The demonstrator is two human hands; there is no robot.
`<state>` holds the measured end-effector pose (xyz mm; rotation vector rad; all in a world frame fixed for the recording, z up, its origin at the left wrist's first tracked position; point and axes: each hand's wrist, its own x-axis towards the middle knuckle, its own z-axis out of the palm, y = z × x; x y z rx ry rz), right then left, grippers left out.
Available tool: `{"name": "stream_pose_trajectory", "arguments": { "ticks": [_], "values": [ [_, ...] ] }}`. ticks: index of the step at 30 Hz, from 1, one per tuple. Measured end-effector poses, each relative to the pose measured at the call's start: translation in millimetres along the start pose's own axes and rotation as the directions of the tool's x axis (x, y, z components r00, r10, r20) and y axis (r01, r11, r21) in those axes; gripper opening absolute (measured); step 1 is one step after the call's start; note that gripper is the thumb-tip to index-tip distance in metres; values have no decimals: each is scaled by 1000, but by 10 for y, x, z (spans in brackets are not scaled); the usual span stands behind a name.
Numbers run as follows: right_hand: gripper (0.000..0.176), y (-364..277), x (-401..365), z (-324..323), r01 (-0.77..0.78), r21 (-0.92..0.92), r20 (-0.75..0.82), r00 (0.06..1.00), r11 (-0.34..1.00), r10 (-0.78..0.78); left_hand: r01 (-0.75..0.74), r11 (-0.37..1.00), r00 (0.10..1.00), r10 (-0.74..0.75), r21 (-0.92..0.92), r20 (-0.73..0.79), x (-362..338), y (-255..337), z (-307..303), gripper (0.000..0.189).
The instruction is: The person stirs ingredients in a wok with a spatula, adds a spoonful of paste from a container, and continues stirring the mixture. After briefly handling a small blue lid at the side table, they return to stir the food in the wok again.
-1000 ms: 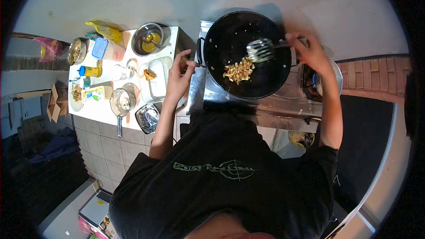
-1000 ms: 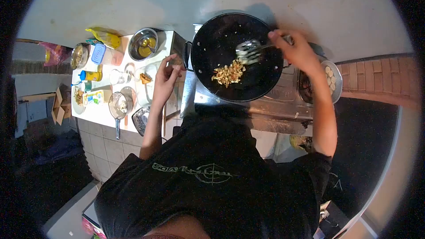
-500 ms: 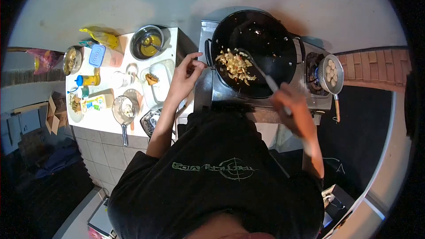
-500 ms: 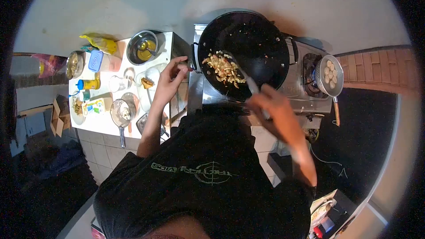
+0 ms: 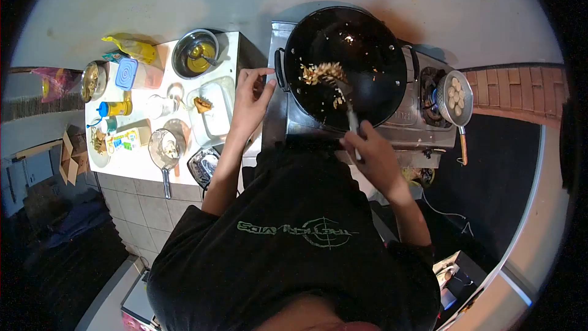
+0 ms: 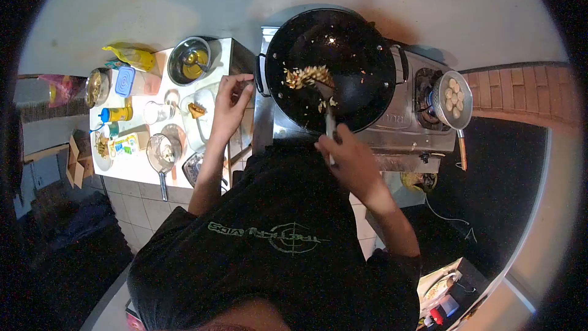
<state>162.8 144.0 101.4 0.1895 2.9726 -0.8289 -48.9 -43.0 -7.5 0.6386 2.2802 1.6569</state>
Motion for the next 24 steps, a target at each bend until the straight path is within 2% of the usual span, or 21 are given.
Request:
{"name": "stream_pose_trajectory", "arguments": {
  "ticks": [2,4,6,7,9,11,14,17,18,21,22,23,24],
  "values": [
    [13,-53,30,-91,-10,-46,-66,998,999,7,-18,999,1000,19,28,-20,10,21,19,20],
    [14,-228,-72,-168,3,-2,-79,997,1000,-4,-32,998,998,35,56,-44,15,-13,27,16],
    [15,-360,-123,-164,7,79,-65,998,997,-1,76,995,997,-76,-67,-4,21,-158,66,10],
    [15,-408,-80,-116,6,81,-66,998,997,-1,75,995,997,-76,-65,-3,20,-173,88,10],
    [13,-468,49,34,-6,179,-88,996,984,23,62,998,997,-63,-24,-39,8,-183,146,17],
    [12,-308,235,254,-14,195,-129,991,981,39,60,997,998,-61,-45,-29,7,-186,185,19],
    [11,-122,468,331,-30,177,-378,921,984,96,82,996,997,-82,-35,-8,35,-129,180,23],
    [10,-349,399,98,-22,286,-405,903,958,142,105,994,995,-105,9,-1,14,-86,143,25],
    [11,-397,410,104,40,304,-452,886,952,107,84,996,996,-84,7,-9,34,-76,157,26],
    [10,-394,540,293,77,276,-478,876,958,67,68,998,998,-68,-2,-6,46,-136,183,26],
    [10,-340,594,365,0,271,-413,903,962,116,66,998,998,-66,-1,0,49,-136,169,26],
    [10,-228,658,447,-4,272,-416,901,962,122,98,995,995,-98,12,31,51,-134,151,25],
    [9,-82,716,518,-9,241,-489,863,970,129,129,991,990,-130,24,60,54,-126,142,25]
  ]
}}
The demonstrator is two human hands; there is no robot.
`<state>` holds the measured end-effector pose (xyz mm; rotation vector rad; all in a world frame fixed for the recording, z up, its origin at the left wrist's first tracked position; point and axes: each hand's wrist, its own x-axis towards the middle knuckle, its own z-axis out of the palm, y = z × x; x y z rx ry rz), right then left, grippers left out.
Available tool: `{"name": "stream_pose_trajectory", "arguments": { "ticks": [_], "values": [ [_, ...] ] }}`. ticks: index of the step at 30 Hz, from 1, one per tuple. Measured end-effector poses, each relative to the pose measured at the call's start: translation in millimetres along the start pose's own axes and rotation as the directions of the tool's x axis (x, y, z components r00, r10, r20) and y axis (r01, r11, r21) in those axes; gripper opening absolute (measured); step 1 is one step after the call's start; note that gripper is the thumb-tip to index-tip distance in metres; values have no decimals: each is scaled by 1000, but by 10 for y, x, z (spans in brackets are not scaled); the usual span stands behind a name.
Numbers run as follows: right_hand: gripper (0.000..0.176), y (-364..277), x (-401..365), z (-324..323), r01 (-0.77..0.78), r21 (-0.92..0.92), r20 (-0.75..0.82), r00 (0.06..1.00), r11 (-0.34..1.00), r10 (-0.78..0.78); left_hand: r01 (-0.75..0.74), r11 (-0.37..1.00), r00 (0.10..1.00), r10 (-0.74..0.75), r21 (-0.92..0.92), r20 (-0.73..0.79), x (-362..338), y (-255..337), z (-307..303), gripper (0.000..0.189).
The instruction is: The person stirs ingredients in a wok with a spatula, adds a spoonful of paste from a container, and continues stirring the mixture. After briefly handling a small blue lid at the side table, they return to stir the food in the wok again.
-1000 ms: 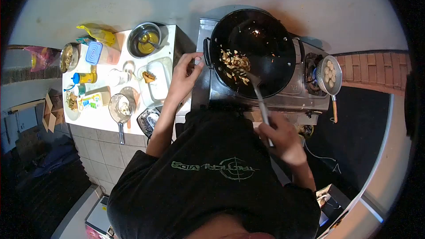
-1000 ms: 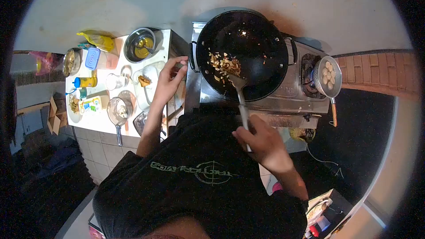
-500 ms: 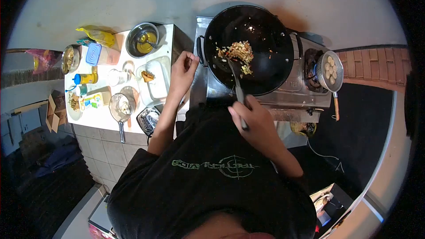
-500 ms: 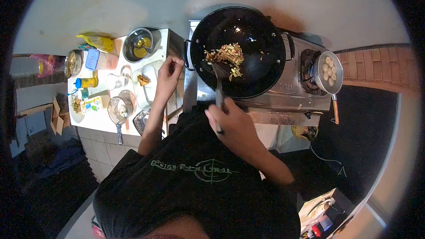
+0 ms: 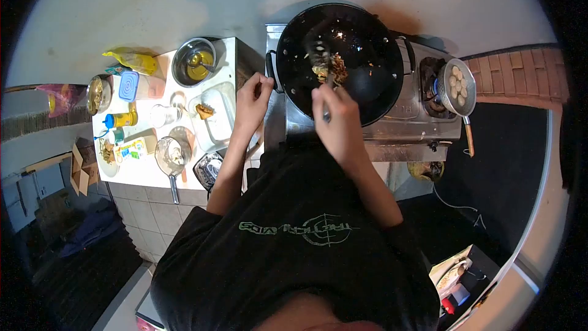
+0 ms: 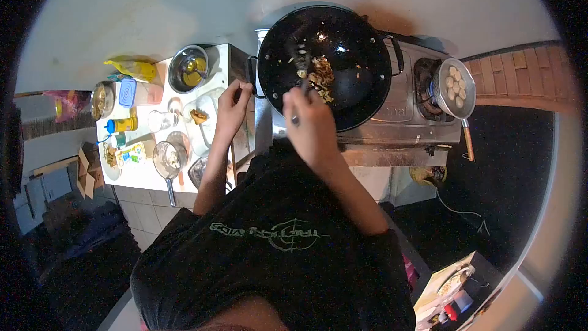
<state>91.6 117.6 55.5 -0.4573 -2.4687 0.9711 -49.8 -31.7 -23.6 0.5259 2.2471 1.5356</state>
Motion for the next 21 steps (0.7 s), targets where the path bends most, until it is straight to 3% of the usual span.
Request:
{"name": "stream_pose_trajectory", "arguments": {
  "ticks": [1,2,3,5,6,8,9,11,15,21],
  "values": [
    [9,88,29,-8,13,-30,-80,997,999,-16,-2,1000,1000,2,-2,1,7,22,-4,25],
    [9,125,13,-112,27,87,-156,988,996,-13,4,1000,1000,-4,6,11,11,52,-17,25],
    [11,42,14,-312,-8,79,-126,992,997,18,17,1000,1000,-17,16,20,-6,63,-39,26],
    [10,-133,-56,-761,-25,-23,127,992,999,28,16,1000,1000,-16,12,20,-28,61,-52,26],
    [10,-184,-125,-915,-26,-26,125,992,999,29,-6,1000,1000,6,3,21,-1,68,-41,27],
    [8,-260,-272,-1111,89,-121,421,906,989,-30,-1,1000,999,1,15,32,21,38,-41,27],
    [8,-269,-308,-1126,86,-123,419,908,989,-27,6,1000,999,-7,30,39,28,21,-46,27],
    [9,-264,-370,-1141,150,-132,595,803,980,-42,-18,1000,1000,18,11,24,42,11,-31,28],
    [17,94,-187,-897,172,-166,599,800,971,-40,-47,998,999,47,-39,-7,60,-24,3,31],
    [15,-261,-5,-1236,108,-287,502,863,952,54,-29,999,999,30,-22,18,24,60,-38,29]
  ]
}}
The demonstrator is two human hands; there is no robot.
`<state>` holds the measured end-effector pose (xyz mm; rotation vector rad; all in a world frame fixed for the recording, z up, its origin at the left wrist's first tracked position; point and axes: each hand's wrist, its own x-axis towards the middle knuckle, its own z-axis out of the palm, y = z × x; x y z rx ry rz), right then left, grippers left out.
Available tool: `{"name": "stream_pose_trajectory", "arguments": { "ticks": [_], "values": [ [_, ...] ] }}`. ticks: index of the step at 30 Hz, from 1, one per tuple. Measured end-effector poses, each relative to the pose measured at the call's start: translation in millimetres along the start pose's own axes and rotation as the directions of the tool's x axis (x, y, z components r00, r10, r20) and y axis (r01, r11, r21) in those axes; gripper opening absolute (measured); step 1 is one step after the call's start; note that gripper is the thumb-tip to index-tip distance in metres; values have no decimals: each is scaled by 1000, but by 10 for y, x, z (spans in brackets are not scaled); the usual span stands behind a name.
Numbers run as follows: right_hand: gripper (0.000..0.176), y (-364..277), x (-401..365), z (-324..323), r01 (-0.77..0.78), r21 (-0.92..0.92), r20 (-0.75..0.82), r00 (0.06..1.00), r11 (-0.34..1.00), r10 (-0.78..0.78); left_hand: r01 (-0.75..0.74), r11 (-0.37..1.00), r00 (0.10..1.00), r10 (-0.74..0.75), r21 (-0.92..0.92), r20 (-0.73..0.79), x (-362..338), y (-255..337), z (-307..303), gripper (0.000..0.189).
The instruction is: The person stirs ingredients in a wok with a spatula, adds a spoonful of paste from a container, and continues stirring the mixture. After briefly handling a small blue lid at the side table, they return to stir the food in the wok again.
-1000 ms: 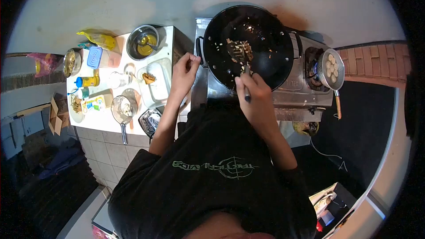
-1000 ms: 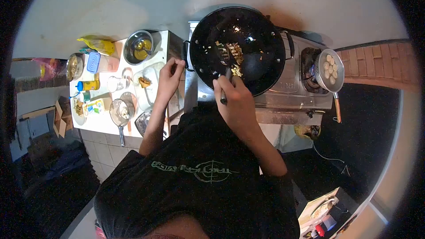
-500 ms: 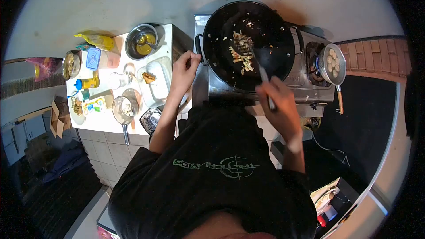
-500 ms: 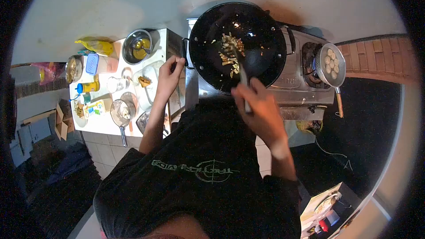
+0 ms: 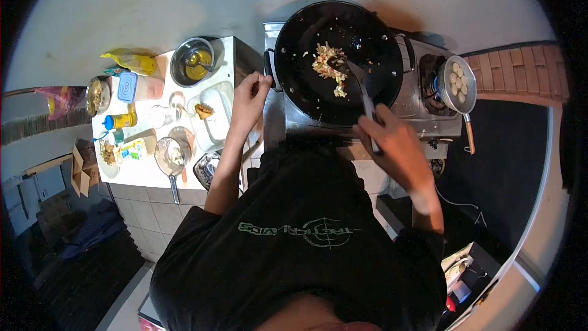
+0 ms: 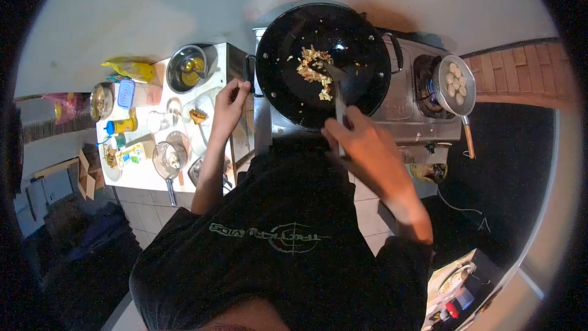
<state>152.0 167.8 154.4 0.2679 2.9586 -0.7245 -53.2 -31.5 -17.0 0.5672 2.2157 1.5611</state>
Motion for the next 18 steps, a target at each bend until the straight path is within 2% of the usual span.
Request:
{"name": "stream_pose_trajectory", "arguments": {
  "ticks": [2,4,6,7,11,14,18],
  "values": [
    [15,-101,-144,-70,13,-19,80,997,1000,-12,14,1000,1000,-14,14,-7,-4,23,4,28],
    [14,-115,-238,65,34,-34,71,997,999,-31,21,1000,1000,-21,-18,-3,-4,10,17,28],
    [15,-115,-248,153,98,48,99,990,994,-103,19,1000,1000,-19,-11,-2,3,-5,17,29],
    [15,-38,-201,249,156,32,87,983,987,-159,18,1000,1000,-18,-7,1,5,-6,14,29],
    [14,242,154,472,96,-36,-25,995,995,-97,30,999,999,-30,24,36,21,-8,5,33],
    [15,35,95,281,72,3,-100,992,997,-72,-2,1000,1000,2,4,9,6,-38,-1,30],
    [16,-189,-159,89,121,4,0,993,993,-121,-7,1000,1000,8,-10,17,17,-35,6,29]
  ]
}}
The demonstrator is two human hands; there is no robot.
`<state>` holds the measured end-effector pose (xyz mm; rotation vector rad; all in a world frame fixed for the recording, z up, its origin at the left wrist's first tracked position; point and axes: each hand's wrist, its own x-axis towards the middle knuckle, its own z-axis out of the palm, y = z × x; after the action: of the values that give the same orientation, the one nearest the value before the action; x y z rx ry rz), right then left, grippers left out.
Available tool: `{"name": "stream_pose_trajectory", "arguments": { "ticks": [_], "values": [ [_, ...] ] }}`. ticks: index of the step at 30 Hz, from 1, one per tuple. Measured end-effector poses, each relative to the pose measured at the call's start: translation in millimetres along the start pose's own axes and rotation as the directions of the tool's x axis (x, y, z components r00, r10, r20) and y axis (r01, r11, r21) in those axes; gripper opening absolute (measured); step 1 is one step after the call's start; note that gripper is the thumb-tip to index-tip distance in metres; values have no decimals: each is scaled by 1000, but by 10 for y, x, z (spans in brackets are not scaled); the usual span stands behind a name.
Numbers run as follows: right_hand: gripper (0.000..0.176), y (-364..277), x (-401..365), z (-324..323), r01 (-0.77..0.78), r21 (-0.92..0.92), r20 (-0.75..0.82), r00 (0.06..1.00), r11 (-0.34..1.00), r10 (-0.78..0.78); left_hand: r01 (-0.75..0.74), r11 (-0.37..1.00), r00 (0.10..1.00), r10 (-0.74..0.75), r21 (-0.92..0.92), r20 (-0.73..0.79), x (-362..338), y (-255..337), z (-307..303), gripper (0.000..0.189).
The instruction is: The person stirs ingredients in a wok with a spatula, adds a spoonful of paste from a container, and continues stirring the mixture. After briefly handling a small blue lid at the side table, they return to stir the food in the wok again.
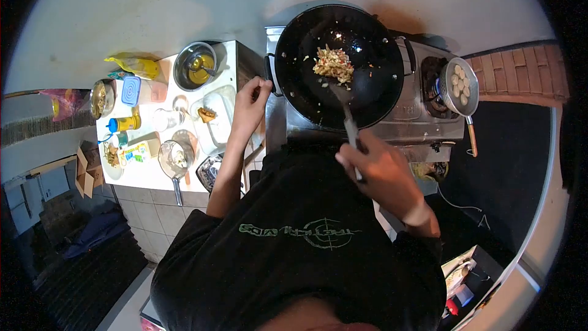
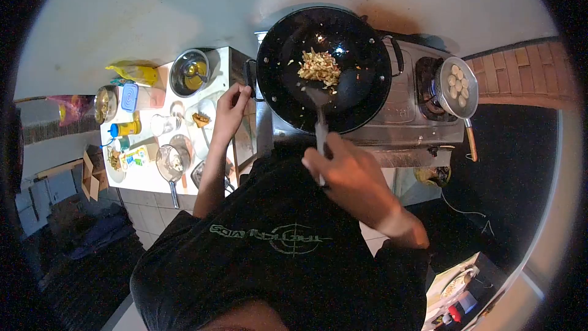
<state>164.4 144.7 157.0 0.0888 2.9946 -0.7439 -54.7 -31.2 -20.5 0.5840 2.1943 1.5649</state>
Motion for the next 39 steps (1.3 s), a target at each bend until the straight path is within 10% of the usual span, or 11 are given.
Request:
{"name": "stream_pose_trajectory", "arguments": {
  "ticks": [10,15,21,32,39],
  "values": [
    [13,309,281,278,-108,118,31,994,987,105,17,1000,1000,-17,18,18,11,32,-19,29],
    [20,516,406,-72,-250,147,-396,872,957,289,6,1000,1000,-6,6,25,-6,7,-34,28],
    [30,862,694,-158,-463,80,-427,784,883,451,-12,997,996,6,-80,-86,-10,-19,27,28],
    [34,1146,806,-150,-529,255,-336,736,810,587,48,999,988,-50,-14,-149,-185,60,-130,36],
    [35,1460,927,-60,-245,492,-381,802,836,460,39,998,990,-45,-50,-135,-230,13,-88,27]
  ]
}}
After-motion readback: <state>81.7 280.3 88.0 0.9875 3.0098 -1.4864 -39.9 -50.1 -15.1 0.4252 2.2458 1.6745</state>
